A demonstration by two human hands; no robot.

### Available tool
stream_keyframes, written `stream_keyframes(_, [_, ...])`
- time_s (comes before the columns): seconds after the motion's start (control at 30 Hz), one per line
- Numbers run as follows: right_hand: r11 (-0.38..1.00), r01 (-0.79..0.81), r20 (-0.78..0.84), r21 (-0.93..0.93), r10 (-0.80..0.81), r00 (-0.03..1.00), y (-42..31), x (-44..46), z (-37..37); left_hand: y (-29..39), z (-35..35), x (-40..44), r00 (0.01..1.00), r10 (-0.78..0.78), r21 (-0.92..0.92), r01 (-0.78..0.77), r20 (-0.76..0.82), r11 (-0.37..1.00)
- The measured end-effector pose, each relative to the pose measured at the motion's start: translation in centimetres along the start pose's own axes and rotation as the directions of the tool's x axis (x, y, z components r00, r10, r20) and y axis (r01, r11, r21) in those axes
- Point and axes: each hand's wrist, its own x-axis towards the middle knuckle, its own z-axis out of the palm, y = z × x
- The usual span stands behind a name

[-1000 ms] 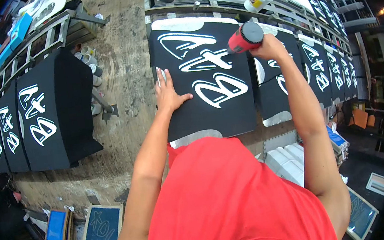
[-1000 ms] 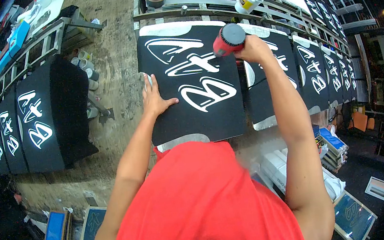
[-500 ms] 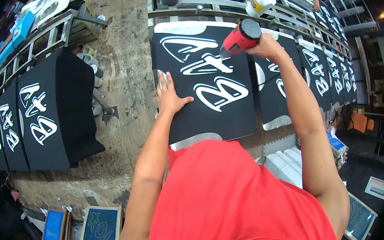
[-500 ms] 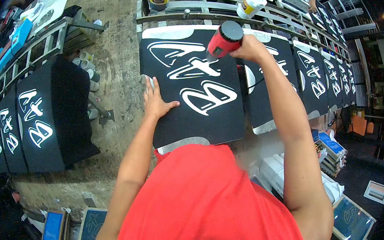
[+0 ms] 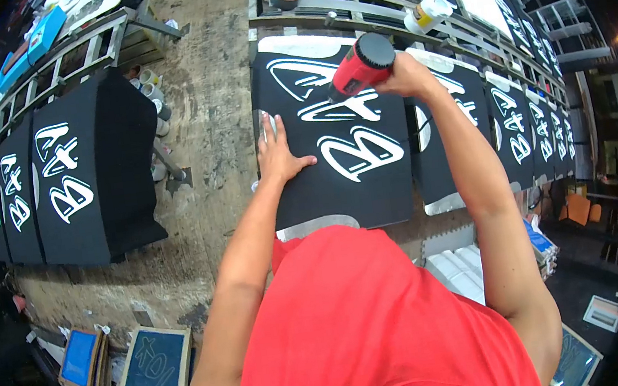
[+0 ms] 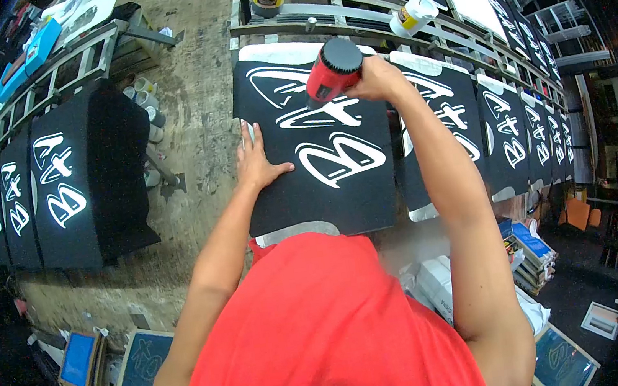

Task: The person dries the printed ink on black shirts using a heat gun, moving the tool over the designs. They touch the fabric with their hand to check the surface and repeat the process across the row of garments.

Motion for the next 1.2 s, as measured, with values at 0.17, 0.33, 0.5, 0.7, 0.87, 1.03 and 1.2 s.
stream_keyframes(0.17, [0.998, -0.004, 0.076, -0.064, 0.009, 0.997, -0.9, -0.1, 1.2, -0.2, 0.3, 0.0, 1.000, 0.018, -0.010, -0.018, -0.019, 1.000])
stream_keyframes(0.33, [0.993, 0.051, 0.080, -0.107, -0.042, 0.996, -3.6, 0.4, 2.6, -0.1, -0.1, -0.1, 1.000, 0.006, -0.010, -0.005, 0.009, 1.000])
stream_keyframes(0.5, [0.999, 0.003, 0.116, -0.054, 0.003, 0.993, -7.4, 0.0, 2.9, -0.3, 0.2, -0.1, 1.000, 0.026, -0.024, -0.026, -0.018, 0.999])
stream_keyframes(0.7, [0.993, 0.008, 0.134, -0.119, 0.008, 0.991, -5.2, -1.8, 2.9, 0.2, -0.1, -0.4, 1.000, 0.019, -0.014, -0.019, -0.018, 1.000])
stream_keyframes(0.87, [0.988, -0.111, 0.118, -0.109, 0.123, 0.985, -4.3, -4.4, 0.4, -0.2, 0.6, 0.4, 0.904, 0.365, 0.313, -0.288, -0.222, 0.905])
stream_keyframes(1.03, [0.989, -0.096, 0.063, -0.109, 0.103, 0.993, -1.2, -6.7, 0.6, 0.7, 2.0, 2.6, 0.801, 0.577, 0.326, -0.509, -0.157, 0.796])
stream_keyframes(1.2, [0.963, -0.250, -0.031, -0.106, 0.248, 0.968, 0.7, -8.8, 0.1, 0.1, 3.1, 3.4, 0.809, 0.576, 0.333, -0.515, -0.117, 0.790])
